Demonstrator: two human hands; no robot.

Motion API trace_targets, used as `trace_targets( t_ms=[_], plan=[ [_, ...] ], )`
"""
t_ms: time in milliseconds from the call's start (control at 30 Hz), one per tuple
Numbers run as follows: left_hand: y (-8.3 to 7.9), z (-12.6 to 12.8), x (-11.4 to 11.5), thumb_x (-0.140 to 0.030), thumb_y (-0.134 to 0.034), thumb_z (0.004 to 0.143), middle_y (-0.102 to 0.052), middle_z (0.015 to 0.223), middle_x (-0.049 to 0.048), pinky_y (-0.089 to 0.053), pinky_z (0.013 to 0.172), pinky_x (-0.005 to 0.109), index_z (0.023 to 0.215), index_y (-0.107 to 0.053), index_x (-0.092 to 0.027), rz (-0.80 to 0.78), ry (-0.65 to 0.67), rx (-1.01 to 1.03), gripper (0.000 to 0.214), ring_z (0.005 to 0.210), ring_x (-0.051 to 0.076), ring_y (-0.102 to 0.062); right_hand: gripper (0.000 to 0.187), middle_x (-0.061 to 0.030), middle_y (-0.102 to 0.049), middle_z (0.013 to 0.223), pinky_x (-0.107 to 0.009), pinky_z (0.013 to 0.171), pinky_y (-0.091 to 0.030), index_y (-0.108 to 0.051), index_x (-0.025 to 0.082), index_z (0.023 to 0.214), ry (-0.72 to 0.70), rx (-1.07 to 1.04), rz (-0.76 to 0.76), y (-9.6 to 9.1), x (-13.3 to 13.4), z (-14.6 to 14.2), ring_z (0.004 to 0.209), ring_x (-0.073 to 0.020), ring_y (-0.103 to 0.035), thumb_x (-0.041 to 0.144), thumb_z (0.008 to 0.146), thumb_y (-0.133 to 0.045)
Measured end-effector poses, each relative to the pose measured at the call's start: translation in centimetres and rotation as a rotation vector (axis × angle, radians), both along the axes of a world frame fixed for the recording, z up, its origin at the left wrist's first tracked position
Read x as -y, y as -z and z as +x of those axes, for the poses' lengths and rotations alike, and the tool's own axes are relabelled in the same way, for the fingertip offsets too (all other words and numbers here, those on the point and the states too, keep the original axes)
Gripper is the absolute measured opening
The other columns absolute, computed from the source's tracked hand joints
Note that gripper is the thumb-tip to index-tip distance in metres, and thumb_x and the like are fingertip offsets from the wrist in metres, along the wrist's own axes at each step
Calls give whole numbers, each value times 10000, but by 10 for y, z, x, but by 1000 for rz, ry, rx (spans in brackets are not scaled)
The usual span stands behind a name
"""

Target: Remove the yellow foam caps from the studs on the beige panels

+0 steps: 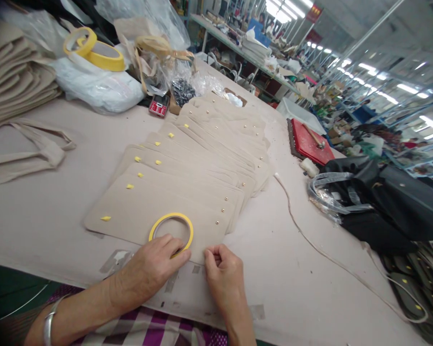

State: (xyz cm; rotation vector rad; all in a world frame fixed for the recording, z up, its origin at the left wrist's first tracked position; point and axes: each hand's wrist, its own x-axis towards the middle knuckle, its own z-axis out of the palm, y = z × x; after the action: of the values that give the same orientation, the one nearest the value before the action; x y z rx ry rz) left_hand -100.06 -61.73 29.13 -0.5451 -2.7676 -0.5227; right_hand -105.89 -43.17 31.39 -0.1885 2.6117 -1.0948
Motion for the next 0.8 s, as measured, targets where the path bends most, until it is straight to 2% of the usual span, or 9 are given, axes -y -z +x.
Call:
trace_targets(
  t_ms=[67, 133, 233, 333, 400, 500, 600, 700, 800],
  plan=[
    [-1, 0, 0, -159, -507, 918, -530, 811, 34, -386, 615, 328, 873, -530, -196, 3, 0, 7, 63, 724, 212, -451, 273, -8, -609, 570, -228, 472, -422, -630, 184, 725, -40, -62, 50, -2, 2, -2, 485, -139, -545, 405, 854, -536],
    [-2, -1, 1, -152, -484, 928, -529, 810, 36, -385, 617, 324, 879, -536, -193, 7, 2, 2, 83, 726, 210, -449, 211, 12, -612, 551, -232, 488, -421, -641, 184, 864, -55, -91, 71, -3, 2, -3, 480, -147, -561, 375, 852, -551],
    [-3, -1, 1, -146, -460, 940, -524, 805, 38, -379, 613, 321, 877, -544, -188, 21, 2, -9, 113, 722, 208, -446, 307, 55, -583, 502, -237, 489, -419, -591, 180, 1032, 28, -122, 78, -3, -6, -2, 463, -157, -562, 393, 816, -640],
    [-4, -1, 1, -139, -478, 933, -529, 810, 38, -381, 617, 323, 871, -547, -186, 25, 11, 3, 103, 718, 203, -450, 284, 21, -610, 553, -235, 473, -430, -605, 187, 857, 111, -119, 5, 0, -19, 6, 478, -151, -565, 472, 859, -602],
    [-3, -1, 1, -138, -501, 921, -534, 810, 37, -385, 620, 329, 871, -546, -185, 19, 17, 6, 82, 716, 206, -453, 305, -19, -660, 647, -238, 535, -470, -639, 185, 802, 53, -194, -7, 4, -23, 14, 556, -155, -608, 457, 905, -548],
    [0, -1, 1, -143, -539, 901, -541, 817, 38, -391, 618, 341, 884, -539, -185, 14, 11, 9, 45, 717, 218, -452, 262, -54, -706, 805, -257, 679, -493, -694, 187, 879, -87, -410, 83, 10, -18, 23, 717, -172, -661, 378, 935, -523],
    [2, 0, 1, -142, -572, 881, -544, 834, 38, -395, 625, 350, 891, -528, -187, 21, 14, 18, 63, 732, 226, -454, 274, -58, -694, 781, -265, 662, -469, -693, 183, 861, -97, -527, 199, 13, -7, 26, 691, -174, -652, 346, 954, -493],
    [2, 0, 0, -139, -567, 884, -545, 836, 35, -393, 631, 350, 878, -521, -188, 35, 25, 30, 67, 732, 224, -454, 274, -50, -679, 735, -262, 624, -449, -679, 184, 815, -72, -539, 248, 13, -1, 23, 644, -169, -636, 341, 949, -499],
    [0, 0, 0, -140, -543, 897, -550, 824, 35, -402, 629, 352, 875, -526, -187, 39, 33, 36, 54, 720, 223, -458, 228, -46, -691, 768, -254, 643, -451, -683, 183, 854, -61, -488, 213, 12, 3, 19, 659, -161, -641, 308, 932, -508]
  ],
)
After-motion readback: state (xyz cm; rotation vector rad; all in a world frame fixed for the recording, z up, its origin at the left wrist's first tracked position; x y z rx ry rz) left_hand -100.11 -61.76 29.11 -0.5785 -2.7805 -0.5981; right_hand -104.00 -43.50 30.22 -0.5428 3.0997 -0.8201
